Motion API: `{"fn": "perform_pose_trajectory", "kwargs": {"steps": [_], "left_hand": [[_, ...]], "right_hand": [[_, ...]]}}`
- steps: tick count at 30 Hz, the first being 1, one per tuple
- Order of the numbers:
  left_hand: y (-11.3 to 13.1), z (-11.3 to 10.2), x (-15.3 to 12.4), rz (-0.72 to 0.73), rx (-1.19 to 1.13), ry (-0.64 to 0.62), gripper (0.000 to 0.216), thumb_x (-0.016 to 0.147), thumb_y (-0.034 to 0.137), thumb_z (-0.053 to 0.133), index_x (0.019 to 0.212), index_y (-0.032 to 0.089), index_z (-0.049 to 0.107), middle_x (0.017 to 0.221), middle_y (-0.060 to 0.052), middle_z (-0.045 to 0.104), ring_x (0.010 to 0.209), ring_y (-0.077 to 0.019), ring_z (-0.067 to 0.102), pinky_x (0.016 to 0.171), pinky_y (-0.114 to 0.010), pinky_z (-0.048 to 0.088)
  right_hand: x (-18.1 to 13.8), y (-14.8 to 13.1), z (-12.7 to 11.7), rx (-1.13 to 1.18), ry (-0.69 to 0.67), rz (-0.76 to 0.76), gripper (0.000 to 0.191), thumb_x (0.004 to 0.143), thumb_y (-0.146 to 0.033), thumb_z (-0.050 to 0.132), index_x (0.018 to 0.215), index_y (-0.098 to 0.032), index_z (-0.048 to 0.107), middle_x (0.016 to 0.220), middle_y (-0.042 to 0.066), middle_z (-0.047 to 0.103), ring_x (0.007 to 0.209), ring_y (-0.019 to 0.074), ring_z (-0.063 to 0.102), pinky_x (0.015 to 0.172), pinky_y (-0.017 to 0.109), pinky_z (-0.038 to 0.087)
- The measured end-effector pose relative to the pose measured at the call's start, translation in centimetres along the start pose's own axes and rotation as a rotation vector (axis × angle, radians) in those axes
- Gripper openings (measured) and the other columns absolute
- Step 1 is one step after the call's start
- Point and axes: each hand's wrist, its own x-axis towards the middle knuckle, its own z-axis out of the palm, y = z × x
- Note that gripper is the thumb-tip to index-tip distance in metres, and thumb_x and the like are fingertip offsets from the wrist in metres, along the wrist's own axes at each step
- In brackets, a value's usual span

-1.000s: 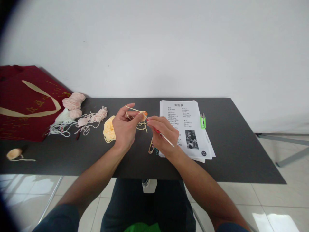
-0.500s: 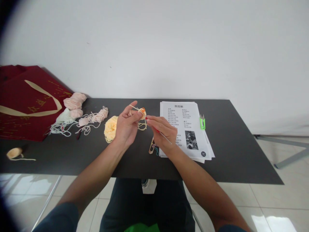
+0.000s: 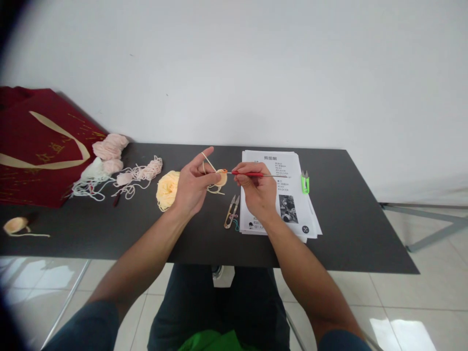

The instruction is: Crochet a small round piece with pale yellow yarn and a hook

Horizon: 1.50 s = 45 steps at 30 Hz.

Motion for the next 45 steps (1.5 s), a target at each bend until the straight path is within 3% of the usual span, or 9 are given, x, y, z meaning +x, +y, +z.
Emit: {"fn": "perform_pose_trajectory", "kwargs": {"steps": [6,9,13,19,27,34,41,45], "left_hand": [[-0.5,0.0,-0.1,0.058,0.110,0.102,0.070,0.065,0.013,0.082,0.133,0.015,0.065,0.066,0.007,0.069,0.056,-0.0087,0.059,0.060,-0.024,0.047],[-0.4,0.2,-0.4,0.168,0.196,0.088,0.066,0.068,0.014,0.079,0.133,0.019,0.066,0.067,0.007,0.068,0.058,-0.0092,0.058,0.059,-0.023,0.047],[-0.4,0.1,-0.4,0.250,0.230,0.021,0.063,0.068,0.011,0.077,0.130,0.021,0.069,0.068,0.007,0.066,0.059,-0.0094,0.057,0.058,-0.023,0.047],[-0.9,-0.9,0.7,0.202,0.083,-0.144,0.061,0.065,0.008,0.076,0.125,0.021,0.072,0.068,0.007,0.065,0.055,-0.0066,0.053,0.053,-0.020,0.042],[-0.9,-0.9,0.7,0.152,0.005,-0.183,0.050,0.068,0.008,0.080,0.116,0.020,0.075,0.071,0.005,0.068,0.057,-0.0065,0.056,0.056,-0.020,0.044],[-1.0,-0.4,0.0,0.145,0.022,-0.173,0.032,0.075,0.017,0.085,0.106,0.021,0.077,0.075,0.004,0.069,0.066,-0.0084,0.064,0.068,-0.022,0.054],[-0.9,-0.5,0.1,0.158,0.027,-0.145,0.032,0.074,0.021,0.088,0.104,0.020,0.078,0.079,0.002,0.071,0.069,-0.0091,0.065,0.067,-0.022,0.054],[-0.9,-0.4,0.3,0.153,0.019,-0.167,0.044,0.074,0.019,0.087,0.116,0.021,0.075,0.079,0.002,0.071,0.069,-0.0095,0.067,0.066,-0.022,0.054]], "right_hand": [[-0.7,-1.1,0.0,-0.265,-0.041,-0.235,0.008,0.092,-0.021,0.075,0.094,-0.027,0.071,0.094,0.002,0.077,0.087,0.0176,0.072,0.080,0.036,0.060],[-1.1,-1.3,0.2,-0.290,-0.014,-0.243,0.008,0.093,-0.022,0.074,0.096,-0.028,0.070,0.095,0.002,0.077,0.087,0.0186,0.073,0.080,0.038,0.060],[-1.0,-1.5,0.1,-0.169,0.080,-0.085,0.013,0.089,-0.025,0.080,0.095,-0.027,0.069,0.093,0.001,0.077,0.077,0.0152,0.071,0.069,0.032,0.058],[-0.2,-1.5,-0.4,0.074,0.117,0.113,0.021,0.082,-0.029,0.087,0.088,-0.024,0.067,0.084,-0.002,0.077,0.061,0.0104,0.064,0.055,0.025,0.050],[0.3,-2.0,0.0,0.280,0.109,0.274,0.026,0.075,-0.033,0.092,0.082,-0.024,0.068,0.080,-0.002,0.077,0.061,0.0096,0.063,0.054,0.023,0.050],[-0.3,-1.6,1.4,0.363,0.144,0.440,0.018,0.079,-0.029,0.089,0.088,-0.023,0.074,0.089,-0.001,0.081,0.070,0.0091,0.072,0.067,0.020,0.063],[-0.5,-1.5,1.9,0.374,0.149,0.461,0.017,0.080,-0.029,0.089,0.088,-0.022,0.076,0.086,-0.001,0.081,0.069,0.0071,0.073,0.067,0.016,0.063],[-0.5,-1.5,2.0,0.381,0.170,0.470,0.021,0.078,-0.031,0.091,0.088,-0.022,0.076,0.086,-0.001,0.081,0.069,0.0074,0.074,0.068,0.016,0.064]]}}
